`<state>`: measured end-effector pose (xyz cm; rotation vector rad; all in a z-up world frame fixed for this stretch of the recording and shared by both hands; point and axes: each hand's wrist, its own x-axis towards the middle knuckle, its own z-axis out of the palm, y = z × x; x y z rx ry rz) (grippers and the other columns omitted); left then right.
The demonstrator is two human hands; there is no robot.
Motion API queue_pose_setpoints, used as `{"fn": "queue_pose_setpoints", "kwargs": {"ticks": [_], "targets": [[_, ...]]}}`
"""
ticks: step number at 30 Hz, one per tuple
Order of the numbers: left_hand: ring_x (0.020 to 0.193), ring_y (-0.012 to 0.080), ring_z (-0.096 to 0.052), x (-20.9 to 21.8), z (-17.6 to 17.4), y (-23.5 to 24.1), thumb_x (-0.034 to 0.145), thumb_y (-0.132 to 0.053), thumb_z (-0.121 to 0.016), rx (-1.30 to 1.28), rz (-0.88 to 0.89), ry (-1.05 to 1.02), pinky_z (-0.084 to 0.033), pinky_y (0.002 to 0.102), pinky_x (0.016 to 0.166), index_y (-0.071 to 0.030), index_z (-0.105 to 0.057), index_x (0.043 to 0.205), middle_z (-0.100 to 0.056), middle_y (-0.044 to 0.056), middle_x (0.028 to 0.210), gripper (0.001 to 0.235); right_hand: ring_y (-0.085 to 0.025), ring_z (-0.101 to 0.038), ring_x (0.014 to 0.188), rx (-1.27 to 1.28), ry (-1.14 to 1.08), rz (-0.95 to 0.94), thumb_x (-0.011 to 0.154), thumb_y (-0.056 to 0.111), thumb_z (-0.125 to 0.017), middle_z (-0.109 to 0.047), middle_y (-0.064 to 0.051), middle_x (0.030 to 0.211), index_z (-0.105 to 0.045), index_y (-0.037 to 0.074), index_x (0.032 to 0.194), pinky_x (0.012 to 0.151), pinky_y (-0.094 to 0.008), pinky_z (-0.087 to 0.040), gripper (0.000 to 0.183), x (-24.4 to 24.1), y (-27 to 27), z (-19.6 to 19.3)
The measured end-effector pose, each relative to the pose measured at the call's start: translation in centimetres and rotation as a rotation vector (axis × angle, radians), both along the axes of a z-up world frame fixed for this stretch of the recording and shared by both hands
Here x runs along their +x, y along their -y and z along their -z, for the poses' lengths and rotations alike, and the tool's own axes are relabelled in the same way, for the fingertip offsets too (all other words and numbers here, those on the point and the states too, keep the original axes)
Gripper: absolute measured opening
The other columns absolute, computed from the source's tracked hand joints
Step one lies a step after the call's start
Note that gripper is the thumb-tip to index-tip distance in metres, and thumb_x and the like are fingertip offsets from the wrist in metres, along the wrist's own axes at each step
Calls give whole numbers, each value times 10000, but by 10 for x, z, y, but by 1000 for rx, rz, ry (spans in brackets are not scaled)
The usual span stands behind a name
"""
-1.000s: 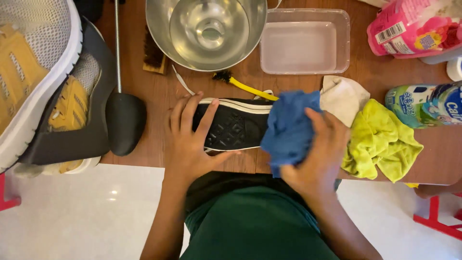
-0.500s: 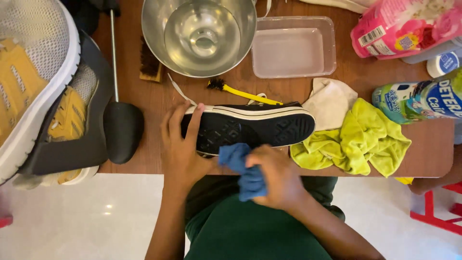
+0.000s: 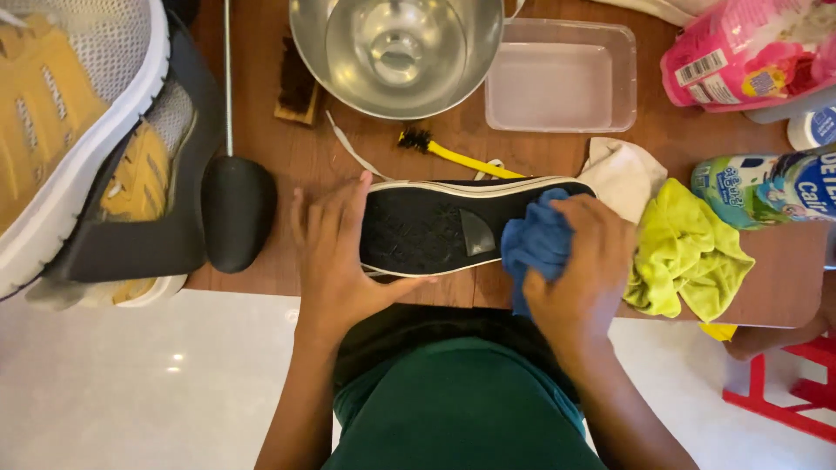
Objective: The person cleans a black sneaker by scrubbing the sole with a yellow brush dipped in water and then wiping it with a blue cloth. The person also scrubs the side of the shoe with the brush.
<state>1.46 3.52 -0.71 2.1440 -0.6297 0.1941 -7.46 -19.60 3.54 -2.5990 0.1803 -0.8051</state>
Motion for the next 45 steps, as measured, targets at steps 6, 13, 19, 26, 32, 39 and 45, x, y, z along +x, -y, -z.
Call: {"fn": "queue_pose_setpoints", "kwargs": {"ticks": [6, 13, 19, 26, 32, 39, 45], "targets": [[1292, 437, -511, 3, 14, -6, 515, -394, -1028, -66, 50, -17, -278, 611, 1213, -23, -366, 1586, -579, 224, 1403, 1313, -419, -623, 1009, -86, -52, -161, 632, -104, -690, -608, -189, 1136, -673, 42, 1143, 923, -491, -488, 532, 11, -43, 10], [1339, 395, -506, 1, 27, -13, 625, -92, -839, -92, 74, 2, -361, 494, 1192, 52, -137, 1616, -564, 192, 1469, 1223, -269, -712, 819, 363, -78, -454, 678, -42, -740, -721, -43, 970, -778, 176, 1112, 820, -351, -575, 487, 20, -87, 8], [1447, 411, -457, 0, -7, -18, 616, -96, -951, -257, 107, -228, -259, 517, 1279, 19, 78, 1606, -532, 185, 1549, 1432, -342, -688, 1008, 286, 70, -442, 893, -22, -711, -737, -113, 1127, -710, 86, 1177, 870, -414, -526, 304, 66, -83, -11], [1432, 350, -526, 1, -2, -22, 766, -232, -906, -223, 64, -267, -365, 505, 1255, -39, 151, 1601, -533, 102, 1578, 1361, -309, -656, 1087, -233, 117, -679, 958, 51, -516, -714, -121, 1134, -705, 85, 1201, 868, -397, -492, 310, 75, -97, 12], [1497, 390, -423, 1, 2, -27, 734, -109, -889, -276, 98, -294, -259, 516, 1285, -25, 173, 1602, -474, 144, 1618, 1375, -311, -699, 966, 240, -118, -931, 882, 22, -656, -741, -102, 955, -721, 55, 1117, 857, -419, -508, 246, 74, -81, -8], [1592, 383, -242, 1, -4, -28, 739, -188, -961, -293, 50, -276, -213, 512, 1316, -41, 231, 1592, -231, 142, 1735, 1473, -386, -657, 1172, 329, -4, -599, 624, -249, -527, -646, -124, 1233, -667, 47, 1151, 1013, -426, -517, 620, 87, -99, 8], [1596, 499, -117, 7, 5, -28, 779, -270, -977, -260, 79, -218, -234, 623, 1290, -74, 257, 1586, 37, 230, 1744, 1487, -370, -688, 1146, -122, 81, -777, 863, -60, -595, -710, -220, 1158, -717, -38, 1171, 1068, -447, -518, 331, 83, -106, 11]]}}
